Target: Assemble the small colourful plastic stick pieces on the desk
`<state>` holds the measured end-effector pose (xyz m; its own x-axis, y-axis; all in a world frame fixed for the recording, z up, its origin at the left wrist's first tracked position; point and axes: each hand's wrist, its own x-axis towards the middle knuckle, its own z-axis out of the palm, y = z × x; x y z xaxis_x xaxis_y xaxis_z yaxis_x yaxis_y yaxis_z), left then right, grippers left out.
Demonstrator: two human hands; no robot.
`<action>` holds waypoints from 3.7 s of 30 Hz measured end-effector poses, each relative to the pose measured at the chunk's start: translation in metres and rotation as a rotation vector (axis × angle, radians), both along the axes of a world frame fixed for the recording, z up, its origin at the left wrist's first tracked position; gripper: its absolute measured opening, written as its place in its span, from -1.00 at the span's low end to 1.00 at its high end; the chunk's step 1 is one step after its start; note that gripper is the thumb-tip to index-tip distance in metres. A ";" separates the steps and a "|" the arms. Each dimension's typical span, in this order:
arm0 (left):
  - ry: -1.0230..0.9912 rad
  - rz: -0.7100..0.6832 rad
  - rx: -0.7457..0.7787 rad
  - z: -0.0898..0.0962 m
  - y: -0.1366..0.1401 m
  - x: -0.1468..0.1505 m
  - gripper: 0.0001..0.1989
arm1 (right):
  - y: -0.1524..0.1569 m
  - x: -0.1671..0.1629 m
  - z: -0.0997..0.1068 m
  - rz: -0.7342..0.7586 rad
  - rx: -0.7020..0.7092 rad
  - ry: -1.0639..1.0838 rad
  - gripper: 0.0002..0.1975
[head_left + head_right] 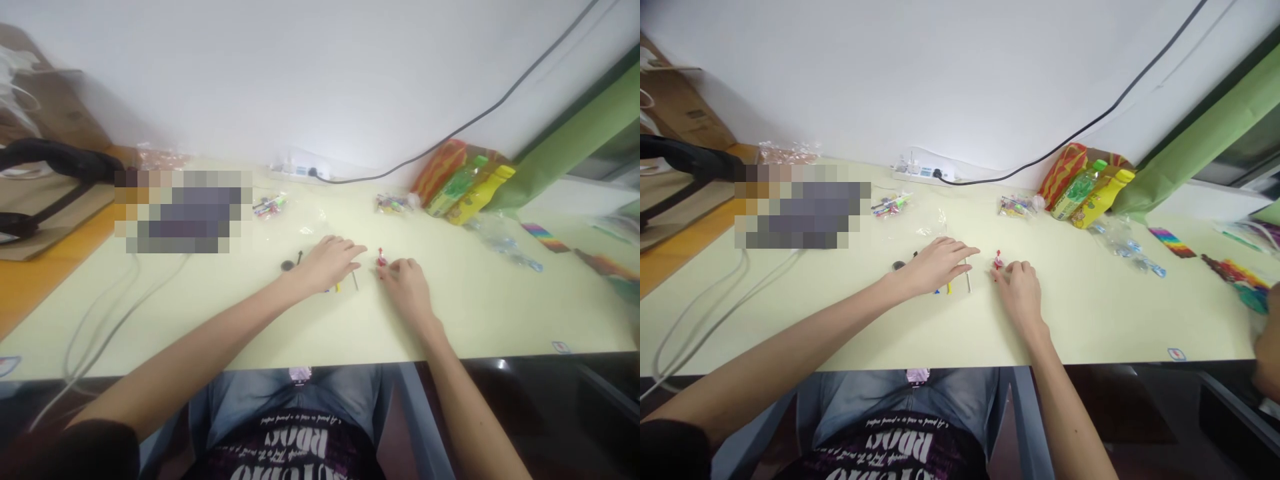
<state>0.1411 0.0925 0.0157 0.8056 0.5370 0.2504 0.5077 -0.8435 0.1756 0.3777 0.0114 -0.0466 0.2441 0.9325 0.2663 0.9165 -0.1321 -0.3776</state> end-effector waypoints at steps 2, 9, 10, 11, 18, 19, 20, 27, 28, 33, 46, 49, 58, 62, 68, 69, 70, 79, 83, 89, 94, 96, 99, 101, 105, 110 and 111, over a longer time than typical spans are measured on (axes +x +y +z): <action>0.000 0.004 0.000 -0.001 -0.001 0.005 -0.65 | 0.007 -0.004 0.003 -0.027 -0.059 0.016 -0.61; -0.037 -0.008 0.007 -0.005 0.006 0.039 -0.66 | 0.024 -0.021 0.025 -0.044 -0.344 -0.034 -0.72; -0.025 0.003 -0.012 -0.006 0.006 0.046 -0.66 | 0.024 -0.024 0.027 -0.051 -0.347 -0.052 -0.72; -0.004 0.014 -0.033 -0.006 0.006 0.052 -0.66 | 0.023 -0.026 0.028 -0.060 -0.344 -0.060 -0.72; 0.097 0.054 -0.108 -0.009 0.012 0.089 -0.77 | 0.015 -0.034 0.022 -0.123 -0.267 0.037 -0.72; 0.104 0.056 -0.117 -0.009 0.014 0.091 -0.78 | 0.015 -0.033 0.022 -0.122 -0.262 0.054 -0.73; 0.109 0.057 -0.124 -0.009 0.016 0.093 -0.78 | 0.015 -0.033 0.021 -0.118 -0.256 0.070 -0.73; 0.088 0.061 -0.179 -0.007 0.025 0.101 -0.85 | 0.013 -0.030 0.015 -0.153 -0.131 0.219 -0.76; 0.073 0.053 -0.185 -0.007 0.025 0.101 -0.86 | 0.013 -0.030 0.015 -0.154 -0.116 0.233 -0.76; -0.044 -0.016 -0.210 -0.008 0.030 0.095 -0.84 | 0.011 -0.026 0.016 -0.082 -0.017 0.419 -0.65; -0.367 -0.124 -0.264 0.010 0.011 0.082 -0.94 | -0.004 -0.031 0.036 -0.056 0.139 0.589 -0.67; -0.407 -0.039 -0.335 0.016 0.002 0.088 -0.89 | -0.007 -0.032 0.034 -0.169 0.221 0.337 -0.65; -0.449 -0.088 -0.405 0.024 0.001 0.093 -0.90 | -0.011 -0.028 0.035 -0.208 0.212 0.045 -0.68; -0.420 -0.059 -0.404 0.025 0.005 0.088 -0.91 | -0.009 -0.019 0.040 -0.187 0.113 0.091 -0.69; -0.394 -0.047 -0.360 0.022 0.020 0.062 -0.93 | -0.001 0.010 0.033 -0.258 0.004 0.181 -0.68; -0.327 -0.052 -0.342 0.019 0.022 0.057 -0.94 | -0.002 0.008 0.029 -0.208 -0.034 0.147 -0.68; -0.238 -0.045 -0.313 0.016 0.023 0.053 -0.95 | -0.003 0.003 0.025 -0.154 -0.064 0.098 -0.68; 0.034 -0.075 -0.040 -0.009 0.013 0.040 -0.85 | -0.011 -0.046 0.003 0.025 -0.030 -0.231 -0.76; -0.163 -0.031 -0.105 0.016 0.031 -0.008 -0.62 | -0.017 -0.040 0.005 0.042 0.030 -0.032 -0.65; -0.362 0.198 -0.129 0.024 0.051 -0.113 -0.72 | -0.011 -0.048 0.031 0.009 0.286 0.165 -0.56; -0.367 0.146 -0.114 -0.011 0.034 -0.149 -0.71 | 0.035 -0.087 0.071 0.475 0.332 0.098 -0.69; -0.324 0.091 -0.132 -0.021 0.029 -0.156 -0.69 | 0.056 -0.105 0.082 0.642 0.262 0.007 -0.71; -0.277 0.011 -0.110 -0.027 0.025 -0.163 -0.67 | 0.073 -0.129 0.090 0.796 0.166 -0.208 -0.74; -0.267 -0.036 -0.125 -0.026 0.024 -0.166 -0.66 | 0.073 -0.143 0.091 0.843 0.108 -0.286 -0.75; -0.313 -0.043 -0.151 -0.023 0.023 -0.165 -0.67 | 0.059 -0.163 0.083 0.803 0.027 -0.227 -0.80; -0.316 -0.036 -0.216 -0.022 0.025 -0.168 -0.83 | 0.049 -0.178 0.067 0.685 0.023 -0.175 -0.87; -0.313 -0.029 -0.240 -0.023 0.026 -0.170 -0.85 | 0.049 -0.180 0.064 0.658 0.015 -0.173 -0.89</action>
<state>-0.0289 0.1181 -0.0075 0.7258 0.5884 0.3563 0.3750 -0.7727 0.5122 0.1974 0.0600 0.0170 -0.4205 0.8678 0.2649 0.8513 0.4783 -0.2156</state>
